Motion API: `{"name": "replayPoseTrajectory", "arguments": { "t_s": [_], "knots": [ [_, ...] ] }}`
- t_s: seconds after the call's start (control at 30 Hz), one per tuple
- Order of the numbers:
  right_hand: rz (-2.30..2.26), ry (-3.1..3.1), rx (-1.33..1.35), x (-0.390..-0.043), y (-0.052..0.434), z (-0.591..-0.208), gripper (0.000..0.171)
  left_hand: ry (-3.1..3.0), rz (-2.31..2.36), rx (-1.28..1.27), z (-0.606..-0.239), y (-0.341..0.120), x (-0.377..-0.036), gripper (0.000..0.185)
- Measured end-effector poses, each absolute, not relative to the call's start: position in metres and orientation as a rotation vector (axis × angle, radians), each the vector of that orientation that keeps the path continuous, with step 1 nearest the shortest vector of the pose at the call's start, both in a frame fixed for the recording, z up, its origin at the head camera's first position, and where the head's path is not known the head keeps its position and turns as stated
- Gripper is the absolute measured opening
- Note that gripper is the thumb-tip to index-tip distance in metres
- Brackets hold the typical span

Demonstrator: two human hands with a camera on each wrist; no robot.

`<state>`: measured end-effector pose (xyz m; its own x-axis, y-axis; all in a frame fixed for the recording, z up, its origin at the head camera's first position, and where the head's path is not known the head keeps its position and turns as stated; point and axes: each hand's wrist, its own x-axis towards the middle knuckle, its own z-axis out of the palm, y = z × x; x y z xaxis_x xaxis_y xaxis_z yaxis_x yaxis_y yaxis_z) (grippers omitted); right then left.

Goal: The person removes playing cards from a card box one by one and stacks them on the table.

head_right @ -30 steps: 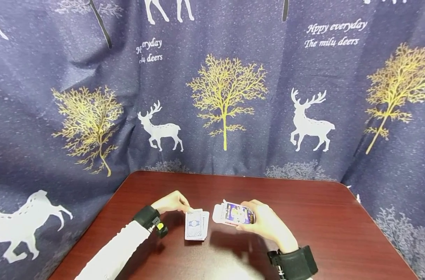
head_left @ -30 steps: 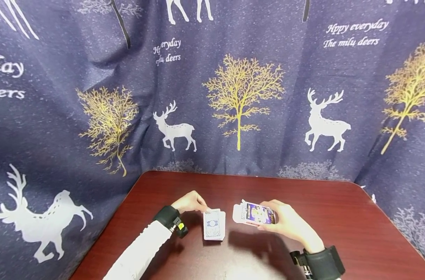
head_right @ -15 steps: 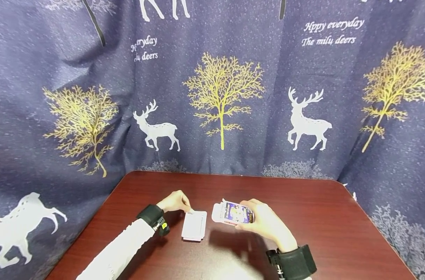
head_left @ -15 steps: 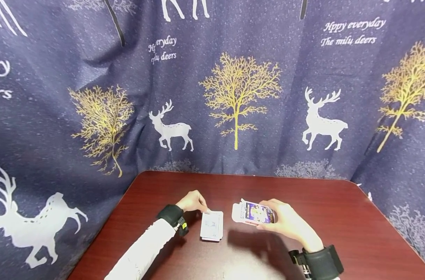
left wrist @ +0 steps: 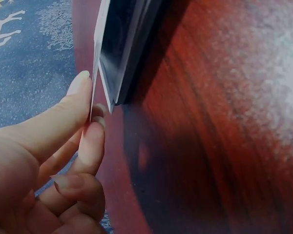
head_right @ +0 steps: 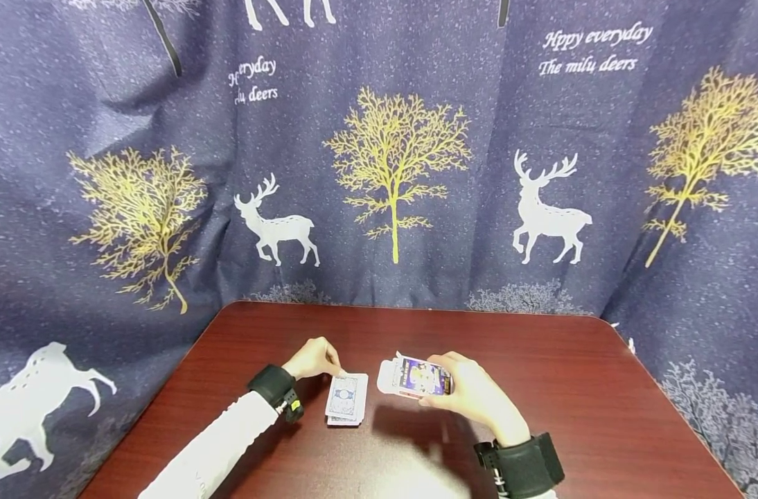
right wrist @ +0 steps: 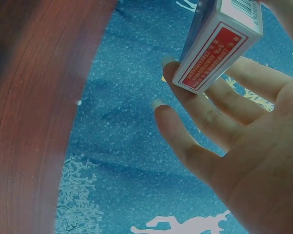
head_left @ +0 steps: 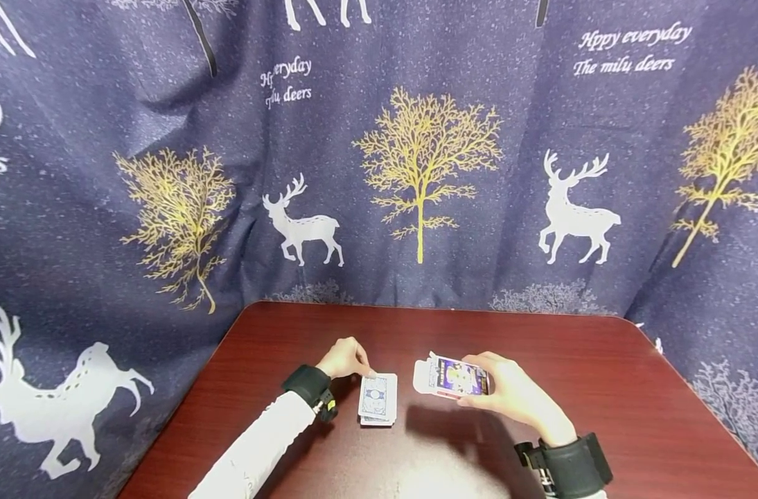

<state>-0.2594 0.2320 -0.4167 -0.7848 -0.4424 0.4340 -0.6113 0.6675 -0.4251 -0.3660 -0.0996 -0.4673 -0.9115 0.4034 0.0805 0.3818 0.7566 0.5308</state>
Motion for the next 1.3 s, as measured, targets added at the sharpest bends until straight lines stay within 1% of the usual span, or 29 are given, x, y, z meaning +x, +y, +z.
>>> {"name": "replayPoseTrajectory", "arguments": {
  "t_s": [0.27,0.43,0.57,0.67,0.77,0.83,1.0,1.13,1.3],
  "knots": [
    [0.824,-2.589,0.858,-0.262,0.229,-0.418,0.054,2.902,0.927,0.634,-0.472,-0.104,-0.364,0.015],
    [0.854,-2.591,0.864,-0.261,0.226,-0.421,0.053,2.898,0.981,0.552,-0.472,-0.105,-0.361,0.019],
    [0.85,-2.603,0.868,-0.26,0.225,-0.422,0.053,2.791,1.161,0.512,-0.462,-0.097,-0.353,0.027],
    [0.821,-2.604,0.88,-0.258,0.223,-0.422,0.053,2.589,1.341,0.589,-0.447,-0.083,-0.339,0.033],
    [0.799,-2.592,0.896,-0.256,0.221,-0.42,0.053,2.452,1.411,0.684,-0.431,-0.068,-0.321,0.03],
    [0.799,-2.582,0.899,-0.256,0.219,-0.42,0.052,2.488,1.39,0.723,-0.424,-0.061,-0.309,0.026],
    [0.821,-2.584,0.902,-0.256,0.216,-0.421,0.052,2.706,1.406,0.59,-0.416,-0.054,-0.284,0.017],
    [0.829,-2.592,0.92,-0.257,0.216,-0.422,0.052,2.731,1.417,0.6,-0.413,-0.053,-0.278,0.012],
    [0.809,-2.575,0.949,-0.258,0.213,-0.422,0.052,2.667,1.412,0.62,-0.418,-0.048,-0.277,0.013]
  ]
}}
